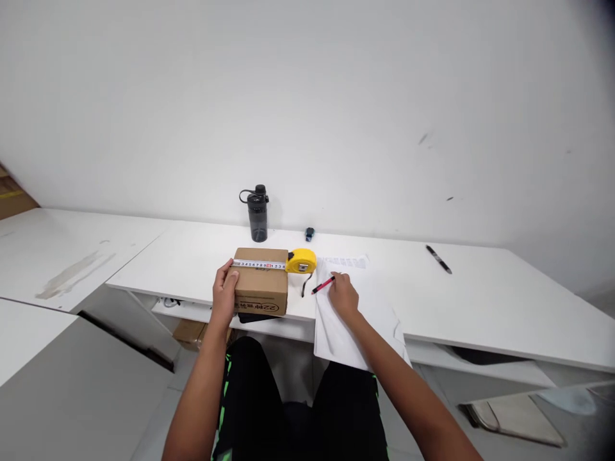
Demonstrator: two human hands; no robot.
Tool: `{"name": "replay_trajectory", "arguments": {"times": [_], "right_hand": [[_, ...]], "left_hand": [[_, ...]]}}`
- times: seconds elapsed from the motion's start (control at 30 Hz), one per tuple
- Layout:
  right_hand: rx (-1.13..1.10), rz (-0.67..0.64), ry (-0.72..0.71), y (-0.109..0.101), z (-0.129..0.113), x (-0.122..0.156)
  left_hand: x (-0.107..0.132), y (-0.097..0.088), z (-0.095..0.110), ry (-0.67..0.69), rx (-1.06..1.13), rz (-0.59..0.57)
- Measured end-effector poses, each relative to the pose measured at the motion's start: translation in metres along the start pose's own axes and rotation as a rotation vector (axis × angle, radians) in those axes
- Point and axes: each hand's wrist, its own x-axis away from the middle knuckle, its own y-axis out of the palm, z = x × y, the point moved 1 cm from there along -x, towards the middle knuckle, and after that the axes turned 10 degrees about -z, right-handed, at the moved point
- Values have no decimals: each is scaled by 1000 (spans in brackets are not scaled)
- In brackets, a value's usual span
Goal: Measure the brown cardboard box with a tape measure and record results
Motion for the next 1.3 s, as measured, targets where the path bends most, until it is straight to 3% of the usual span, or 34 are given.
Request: {"name": "replay_trajectory", "arguments": {"times": [0.07, 0.17, 0.23, 0.3, 0.37, 0.53, 0.7, 0.87, 0.97, 1.07, 1.3], "right_hand": [[-38, -15, -5, 1, -13, -1], [-397, -29, -52, -6, -40, -4], [-658, -113, -139, -15, -60, -4], [-760, -247, -275, -25, -81, 1], [-689, -344, -372, -34, -99, 7], [-378, -354, -442, -38, -148, 17], [-29, -453, -562, -12, -214, 7], [6, -525, -641, 18, -256, 0], [11, -455, -637, 24, -258, 5], [-57, -300, -622, 18, -243, 22], [-662, 54, -293, -1, -176, 97]], "left_hand": [[1, -1, 0, -7, 12, -6], [3, -3, 0, -10, 18, -14], [4, -4, 1, 4, 17, -18], [5, -4, 1, 20, 19, -17], [5, -3, 0, 16, 29, -15], [7, -1, -3, 2, 59, 4], [7, -2, -6, 11, 52, 2], [7, -3, -7, -23, 54, 12], [8, -3, -8, -59, 82, 12], [9, -1, -7, -46, 74, 54], [15, 17, -2, -39, -52, 147]]}}
